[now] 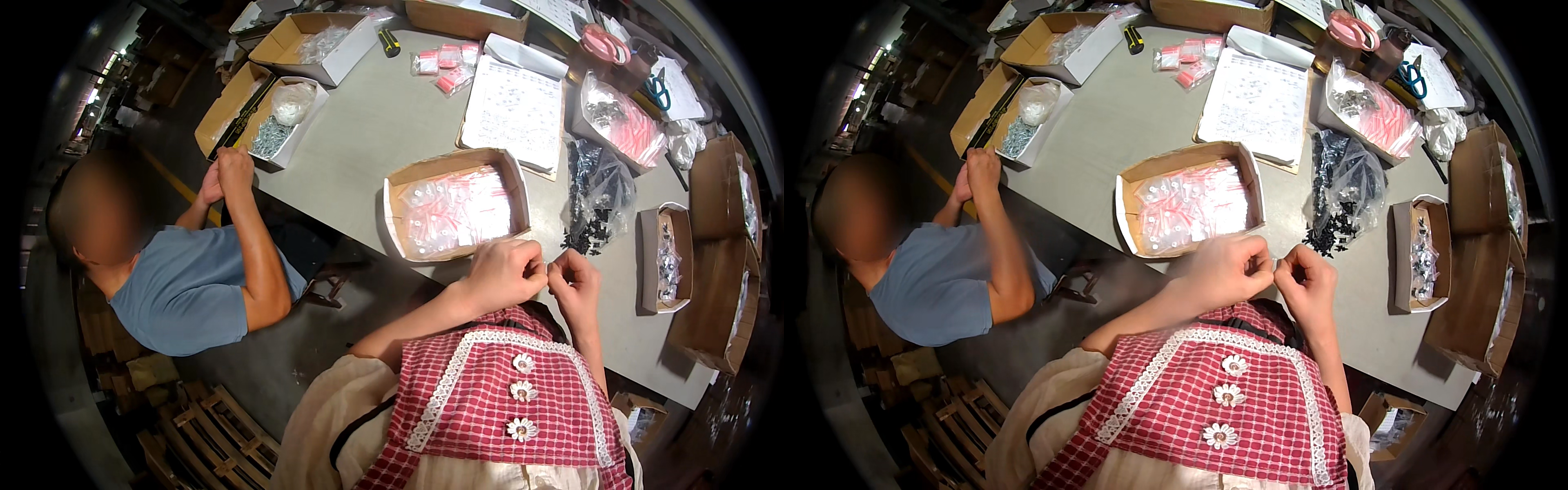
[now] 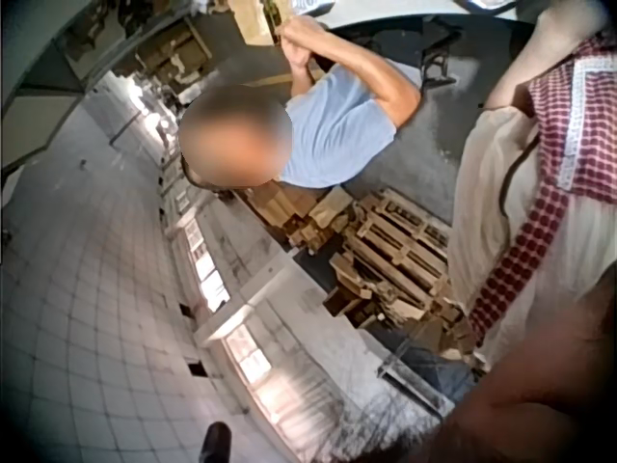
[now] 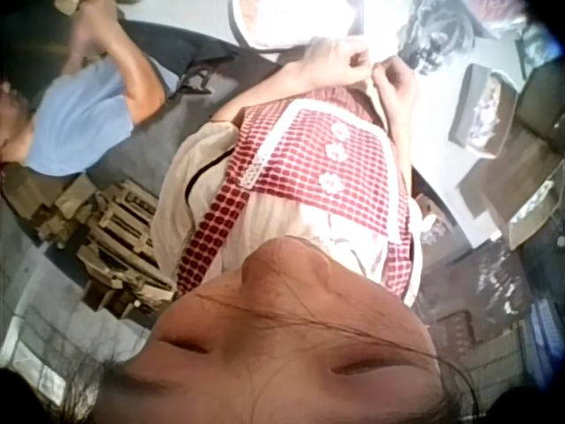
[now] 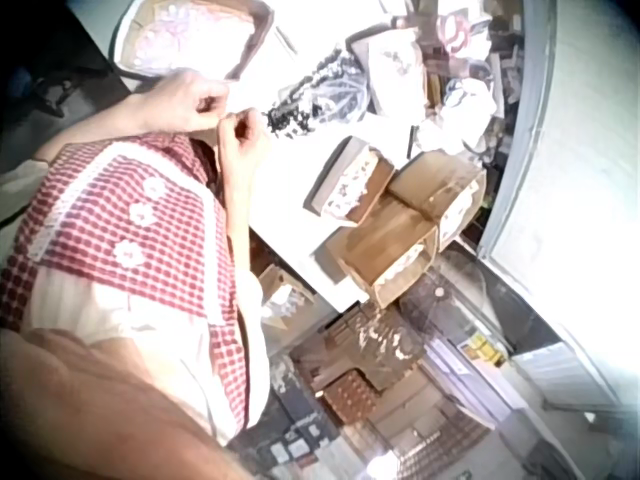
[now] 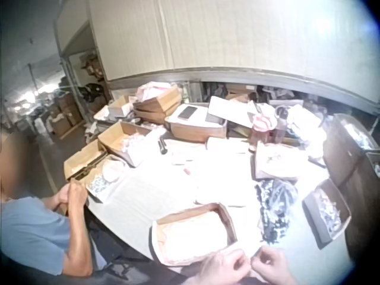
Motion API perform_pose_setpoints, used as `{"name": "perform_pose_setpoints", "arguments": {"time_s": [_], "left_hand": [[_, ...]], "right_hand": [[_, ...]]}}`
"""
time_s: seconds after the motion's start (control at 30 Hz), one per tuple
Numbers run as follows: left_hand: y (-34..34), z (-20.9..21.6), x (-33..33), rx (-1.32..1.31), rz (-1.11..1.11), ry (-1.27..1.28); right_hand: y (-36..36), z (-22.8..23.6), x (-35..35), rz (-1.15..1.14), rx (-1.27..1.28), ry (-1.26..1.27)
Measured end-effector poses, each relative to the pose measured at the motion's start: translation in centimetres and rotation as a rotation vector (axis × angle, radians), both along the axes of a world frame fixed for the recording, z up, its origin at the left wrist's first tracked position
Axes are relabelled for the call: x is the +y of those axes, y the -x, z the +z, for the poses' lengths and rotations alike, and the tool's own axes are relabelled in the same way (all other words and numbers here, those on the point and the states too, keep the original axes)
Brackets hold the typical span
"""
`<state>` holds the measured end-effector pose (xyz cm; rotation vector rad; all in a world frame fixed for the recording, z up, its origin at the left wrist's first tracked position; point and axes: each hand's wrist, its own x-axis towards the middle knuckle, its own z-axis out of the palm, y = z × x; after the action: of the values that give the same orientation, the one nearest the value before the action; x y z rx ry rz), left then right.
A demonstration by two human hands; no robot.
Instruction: The person sorts and assembles small metal and plastic hardware components from various boxes on a table by hand.
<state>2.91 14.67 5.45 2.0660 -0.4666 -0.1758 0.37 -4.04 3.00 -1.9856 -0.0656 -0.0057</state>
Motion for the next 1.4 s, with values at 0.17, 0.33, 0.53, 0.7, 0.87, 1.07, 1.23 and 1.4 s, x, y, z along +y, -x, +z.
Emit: {"name": "perform_pose_setpoints", "arguments": {"time_s": [0.17, 0.33, 0.53, 0.7, 0.87, 1.07, 1.23, 1.4], "left_hand": [[-0.4, -0.6, -0.4, -0.435, 0.029, 0.015], [-0.2, -1.5, -0.3, -0.445, -0.061, 0.017], [-0.2, -1.8, -0.3, -0.322, -0.054, 0.07], [-0.3, -2.1, -0.4, -0.249, -0.062, 0.084], [-0.6, -1.6, 0.0, -0.076, -0.085, 0.155], [-0.6, -2.5, -0.4, 0.132, -0.149, 0.344], [-0.6, -2.5, -0.3, 0.551, -0.163, 0.573], [-1.2, -1.3, 0.2, 1.023, -0.087, 0.71]], "right_hand": [[-0.5, 1.6, 0.9, -0.123, 0.234, -0.31], [-0.5, 1.7, 0.3, -0.114, 0.321, -0.425], [-0.5, 2.0, -0.2, -0.111, 0.354, -0.465], [-0.4, 1.7, -0.8, -0.115, 0.287, -0.396], [-0.8, 3.2, -1.5, 0.112, -0.282, 0.247], [-0.8, 4.3, -1.2, 0.196, -0.284, 0.297], [-0.3, 4.2, -0.9, 0.104, -0.247, 0.185], [-0.2, 3.7, -1.0, 0.006, -0.258, 0.181]]}}
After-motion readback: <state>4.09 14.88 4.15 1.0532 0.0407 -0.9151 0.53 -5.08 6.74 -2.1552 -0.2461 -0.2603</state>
